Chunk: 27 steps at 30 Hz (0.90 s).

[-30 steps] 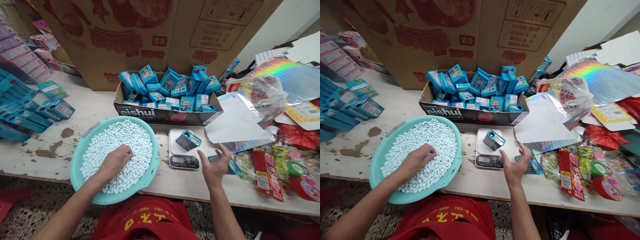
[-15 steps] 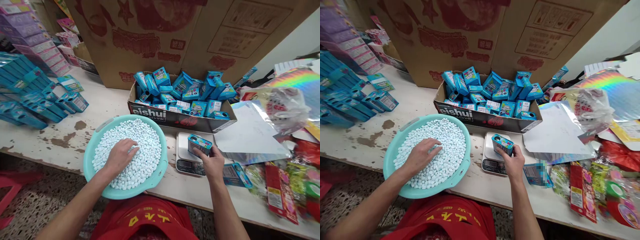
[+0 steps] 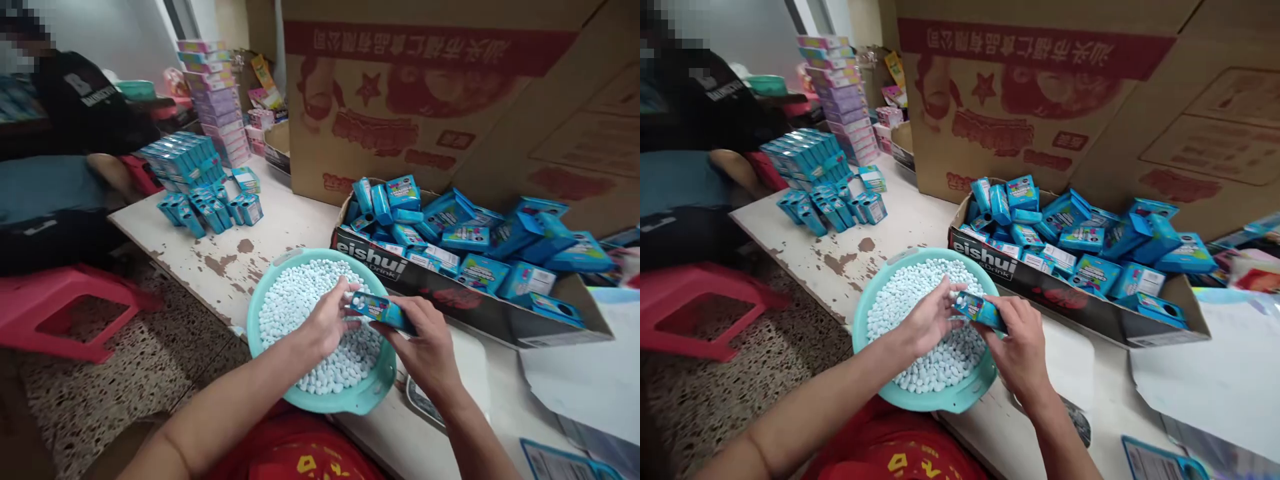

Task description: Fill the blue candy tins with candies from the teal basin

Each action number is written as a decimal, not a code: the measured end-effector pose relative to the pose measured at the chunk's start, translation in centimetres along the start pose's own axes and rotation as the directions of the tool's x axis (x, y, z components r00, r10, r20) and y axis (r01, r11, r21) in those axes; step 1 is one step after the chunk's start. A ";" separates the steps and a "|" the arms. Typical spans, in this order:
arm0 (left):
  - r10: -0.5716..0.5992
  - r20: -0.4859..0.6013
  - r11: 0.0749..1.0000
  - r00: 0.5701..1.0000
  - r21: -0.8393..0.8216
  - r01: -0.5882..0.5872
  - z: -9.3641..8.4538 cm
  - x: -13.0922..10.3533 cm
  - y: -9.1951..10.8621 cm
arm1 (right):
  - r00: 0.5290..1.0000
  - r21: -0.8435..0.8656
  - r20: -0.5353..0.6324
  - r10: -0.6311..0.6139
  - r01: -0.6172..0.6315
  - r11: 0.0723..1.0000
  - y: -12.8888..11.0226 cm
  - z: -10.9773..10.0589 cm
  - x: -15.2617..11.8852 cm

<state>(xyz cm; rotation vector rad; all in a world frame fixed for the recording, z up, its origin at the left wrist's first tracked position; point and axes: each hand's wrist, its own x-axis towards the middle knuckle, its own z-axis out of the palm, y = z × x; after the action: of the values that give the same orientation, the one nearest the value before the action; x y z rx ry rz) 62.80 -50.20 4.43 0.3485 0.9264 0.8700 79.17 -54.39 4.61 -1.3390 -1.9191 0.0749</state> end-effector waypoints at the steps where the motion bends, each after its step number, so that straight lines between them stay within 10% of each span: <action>1: -0.013 -0.031 1.000 0.999 -0.027 0.012 -0.2 0.2 -0.1 | 1.000 -0.008 0.007 -0.008 0.008 1.000 -0.1 0.5 0.3; 10: 0.037 -0.053 0.995 0.998 -0.089 -0.042 -1.5 1.2 0.1 | 1.000 -0.032 0.013 -0.005 0.005 0.999 0.1 1.9 0.8; 15: 0.071 0.000 0.996 0.997 0.058 -0.071 -1.9 1.2 0.5 | 0.976 0.155 -0.035 0.216 -0.208 0.966 0.3 1.1 -0.5; 18: 0.250 0.178 0.792 0.952 0.528 -0.306 -3.2 0.5 1.3 | 0.832 0.342 -0.152 0.533 -0.462 0.818 1.3 -0.2 -2.6; 22: 0.465 0.418 0.023 0.781 0.876 -0.482 -6.0 0.6 2.1 | 0.529 0.447 -0.302 0.793 -0.656 0.608 4.4 -2.1 -6.4; 27: 0.435 0.424 -0.030 0.794 0.889 -0.458 -6.9 1.3 1.2 | 0.380 0.351 -0.370 0.848 -0.788 0.506 8.3 -3.7 -10.8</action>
<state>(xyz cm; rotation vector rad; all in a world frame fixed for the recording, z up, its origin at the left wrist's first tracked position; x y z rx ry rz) 56.96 -49.07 0.44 2.0015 1.3143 0.6757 89.40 -60.97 -2.59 -1.8926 -0.6277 0.2967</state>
